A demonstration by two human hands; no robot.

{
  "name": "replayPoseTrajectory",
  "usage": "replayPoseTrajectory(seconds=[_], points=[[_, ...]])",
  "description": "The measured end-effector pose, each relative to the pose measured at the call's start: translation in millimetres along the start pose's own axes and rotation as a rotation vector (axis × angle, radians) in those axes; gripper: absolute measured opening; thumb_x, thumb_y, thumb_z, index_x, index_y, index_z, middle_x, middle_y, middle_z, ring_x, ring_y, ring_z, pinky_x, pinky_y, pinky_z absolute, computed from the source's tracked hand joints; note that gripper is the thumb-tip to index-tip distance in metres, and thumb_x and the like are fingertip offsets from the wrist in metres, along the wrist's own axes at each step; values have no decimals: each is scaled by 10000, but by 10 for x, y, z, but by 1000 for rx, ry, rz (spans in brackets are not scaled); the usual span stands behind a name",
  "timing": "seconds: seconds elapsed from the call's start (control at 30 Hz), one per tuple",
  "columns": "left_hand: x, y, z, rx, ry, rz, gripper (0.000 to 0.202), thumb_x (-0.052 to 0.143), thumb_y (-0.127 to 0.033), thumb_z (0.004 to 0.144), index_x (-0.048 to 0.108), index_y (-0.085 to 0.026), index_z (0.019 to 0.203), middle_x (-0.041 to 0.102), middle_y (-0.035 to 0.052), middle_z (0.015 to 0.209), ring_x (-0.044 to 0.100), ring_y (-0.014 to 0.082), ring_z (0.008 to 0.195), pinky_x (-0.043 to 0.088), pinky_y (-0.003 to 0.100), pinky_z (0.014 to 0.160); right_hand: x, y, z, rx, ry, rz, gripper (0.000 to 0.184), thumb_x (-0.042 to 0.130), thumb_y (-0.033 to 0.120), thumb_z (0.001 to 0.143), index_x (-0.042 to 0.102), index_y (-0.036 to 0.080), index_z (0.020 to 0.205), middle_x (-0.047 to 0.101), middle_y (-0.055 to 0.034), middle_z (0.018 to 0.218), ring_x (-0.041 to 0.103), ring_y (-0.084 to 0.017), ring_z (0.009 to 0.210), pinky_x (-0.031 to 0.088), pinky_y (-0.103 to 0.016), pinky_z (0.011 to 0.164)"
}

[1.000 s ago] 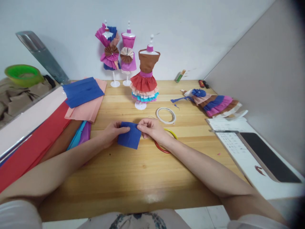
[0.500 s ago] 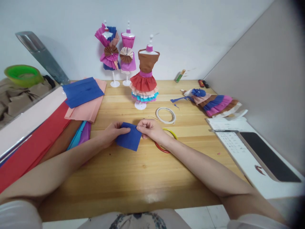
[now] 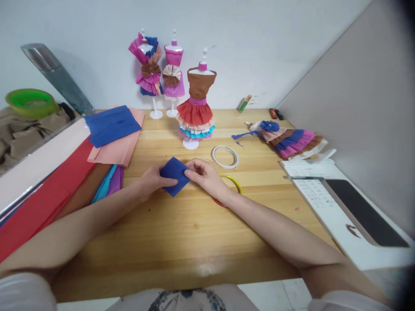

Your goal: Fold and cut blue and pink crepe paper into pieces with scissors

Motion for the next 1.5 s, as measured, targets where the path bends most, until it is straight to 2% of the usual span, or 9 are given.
replayPoseTrajectory(seconds=[0.1, 0.23, 0.4, 0.5, 0.77, 0.97, 1.17, 1.4, 1.5], points=[[7, -25, -2, 16, 31, 30, 379, 885, -225, 524, 735, -135, 860, 704, 10, 735, 616, 133, 649, 476, 244, 622, 0, -51, 22, 20, 27, -15, 280, 709, 428, 699, 577, 188, 641, 537, 37, 569, 447, -95, 520, 351, -240, 529], [-37, 28, 30, -4, 15, -133, 375, 869, -352, 618, 679, -144, 866, 664, 6, 670, 601, 119, 530, 463, 227, 509, -94, -62, 33, 31, -125, 78, 341, 711, 473, 713, 530, 199, 620, 453, 68, 500, 342, -75, 455, 245, -232, 472], [91, 47, -38, -9, 128, -321, 459, 841, -454, 676, 658, -151, 968, 729, 99, 957, 695, 166, 627, 540, 255, 517, -122, 3, 11, -18, -260, 156, 360, 729, 499, 721, 529, 211, 640, 448, 68, 486, 350, -84, 445, 252, -237, 460], [181, 60, -117, -4, 130, -342, 476, 879, -377, 641, 657, -148, 994, 721, 87, 981, 696, 154, 650, 550, 243, 525, -49, 35, -4, -35, -221, 161, 374, 734, 524, 717, 536, 214, 647, 489, 53, 515, 381, -94, 467, 298, -240, 475], [133, 93, -87, 32, 6, -179, 351, 871, -294, 584, 658, -110, 793, 665, 36, 566, 610, 129, 490, 474, 219, 461, 50, 16, -23, 36, -40, 236, 415, 799, 537, 649, 553, 205, 684, 534, 48, 580, 471, -103, 521, 391, -248, 545], [31, 82, 1, 66, -25, -216, 368, 882, -359, 576, 672, -105, 739, 670, 45, 540, 594, 109, 461, 469, 209, 481, -16, 16, 2, 59, -76, 202, 428, 790, 537, 648, 528, 202, 603, 425, 78, 463, 318, -66, 418, 236, -228, 443], [-69, 37, 32, 181, -107, -297, 374, 894, -402, 577, 667, -120, 669, 646, 20, 508, 551, 80, 444, 412, 181, 446, 1, -47, -7, 101, -43, 177, 360, 804, 470, 637, 585, 186, 603, 573, 34, 505, 372, -65, 411, 257, -226, 441], [33, 86, 48, 133, 47, -336, 401, 898, -418, 590, 700, -123, 774, 709, 49, 655, 632, 109, 545, 463, 189, 494, 13, -65, -13, 76, -66, 225, 366, 803, 492, 645, 597, 192, 606, 571, 35, 488, 395, -70, 393, 286, -222, 412], [39, 114, 57, 118, 34, -294, 366, 889, -409, 594, 695, -118, 699, 667, 34, 562, 577, 89, 469, 446, 192, 471, 16, -67, -15, 71, -66, 235, 376, 815, 501, 637, 608, 188, 608, 607, 21, 516, 417, -74, 396, 295, -221, 409]])
Point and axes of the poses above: each hand's wrist, its own z-axis towards the middle knuckle, its own x-axis out of the palm, y = z × x, the point moved 6 cm from there along z, towards the middle knuckle
